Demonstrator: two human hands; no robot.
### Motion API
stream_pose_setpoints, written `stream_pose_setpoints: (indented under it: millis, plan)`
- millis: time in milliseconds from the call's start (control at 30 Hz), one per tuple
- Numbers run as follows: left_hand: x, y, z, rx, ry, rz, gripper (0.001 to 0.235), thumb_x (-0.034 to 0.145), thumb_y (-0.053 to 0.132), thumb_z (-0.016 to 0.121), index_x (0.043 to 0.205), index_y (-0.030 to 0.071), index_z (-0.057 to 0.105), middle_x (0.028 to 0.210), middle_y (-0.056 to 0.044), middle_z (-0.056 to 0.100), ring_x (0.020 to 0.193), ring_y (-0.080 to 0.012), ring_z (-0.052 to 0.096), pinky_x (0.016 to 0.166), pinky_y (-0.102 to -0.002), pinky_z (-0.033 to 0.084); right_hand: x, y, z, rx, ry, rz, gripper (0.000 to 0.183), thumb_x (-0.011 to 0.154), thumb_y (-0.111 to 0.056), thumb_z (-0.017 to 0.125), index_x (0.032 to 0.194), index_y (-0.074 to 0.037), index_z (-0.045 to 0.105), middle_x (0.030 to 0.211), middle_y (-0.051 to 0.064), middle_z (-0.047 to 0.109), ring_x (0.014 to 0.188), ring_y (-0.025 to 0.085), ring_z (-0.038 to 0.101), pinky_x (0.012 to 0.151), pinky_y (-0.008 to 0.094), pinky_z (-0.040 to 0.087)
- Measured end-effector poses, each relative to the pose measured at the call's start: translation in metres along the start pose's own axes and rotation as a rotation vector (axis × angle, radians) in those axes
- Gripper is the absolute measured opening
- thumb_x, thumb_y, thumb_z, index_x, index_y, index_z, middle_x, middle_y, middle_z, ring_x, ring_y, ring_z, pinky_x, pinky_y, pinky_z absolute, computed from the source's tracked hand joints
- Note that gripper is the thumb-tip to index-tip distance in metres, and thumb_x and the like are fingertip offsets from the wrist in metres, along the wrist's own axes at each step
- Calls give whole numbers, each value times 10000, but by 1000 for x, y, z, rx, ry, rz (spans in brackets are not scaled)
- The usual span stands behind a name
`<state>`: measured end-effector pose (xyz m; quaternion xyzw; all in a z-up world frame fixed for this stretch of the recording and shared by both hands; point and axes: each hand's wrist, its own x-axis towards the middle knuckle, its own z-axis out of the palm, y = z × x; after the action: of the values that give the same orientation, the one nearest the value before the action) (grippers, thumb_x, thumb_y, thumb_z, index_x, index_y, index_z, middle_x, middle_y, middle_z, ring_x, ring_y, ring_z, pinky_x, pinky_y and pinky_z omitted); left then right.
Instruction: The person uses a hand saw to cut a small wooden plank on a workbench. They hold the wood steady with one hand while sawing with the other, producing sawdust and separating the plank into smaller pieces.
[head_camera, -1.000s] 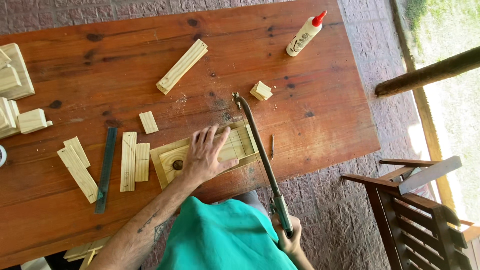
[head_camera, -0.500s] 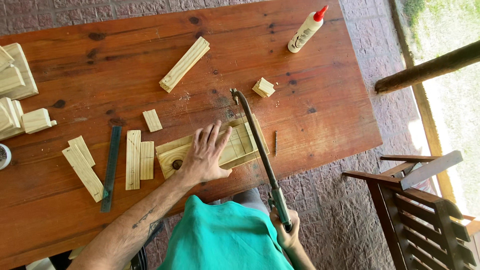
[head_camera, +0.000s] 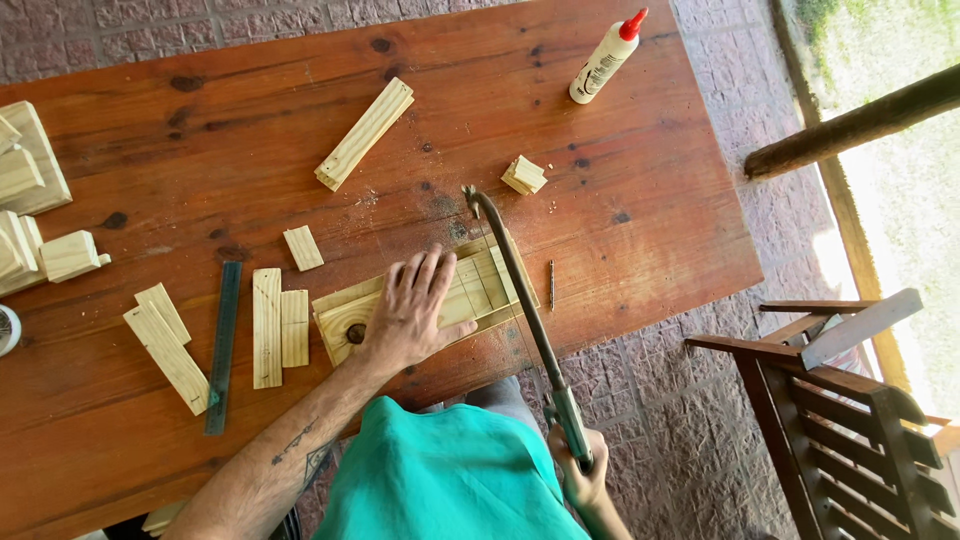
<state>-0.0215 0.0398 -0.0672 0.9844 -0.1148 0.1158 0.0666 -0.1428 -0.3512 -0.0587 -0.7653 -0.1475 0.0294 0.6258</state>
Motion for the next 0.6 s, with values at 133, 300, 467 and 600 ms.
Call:
stream_pose_setpoints:
  millis: [133, 300, 467, 600]
  plan:
    - [1, -4, 7, -10, -45, 10, 1210, 1067, 993, 346, 1839, 62, 359, 1825, -249, 467, 1548, -400, 556, 1256, -630, 489, 23, 31, 12, 137, -5, 8, 343, 1084, -229, 729, 772, -149, 611, 684, -51, 536, 562, 89, 455, 512, 295, 362]
    - [7, 0, -13, -38, 54, 14, 1138, 1080, 927, 462, 1775, 27, 483, 1728, -243, 569, 1478, -391, 577, 1191, -575, 489, 67, 20, 32, 67, -46, -96, 460, 1172, -429, 683, 799, -165, 635, 742, -26, 616, 609, 111, 570, 557, 327, 452]
    - [5, -2, 0, -64, -78, -12, 1173, 1080, 951, 415, 1830, 49, 376, 1806, -245, 482, 1540, -394, 540, 1253, -614, 466, 3, 21, 1, 22, -12, -9, 579, 1144, -570, 679, 755, -147, 601, 714, -13, 578, 603, 125, 536, 559, 328, 432]
    - [2, -4, 3, -84, -88, -1, 1185, 1074, 960, 395, 1825, 44, 387, 1798, -243, 490, 1546, -393, 528, 1259, -623, 459, 57, 31, 33, 99, -49, -112, 593, 1197, -566, 616, 753, -189, 505, 698, -46, 488, 580, 99, 428, 548, 311, 320]
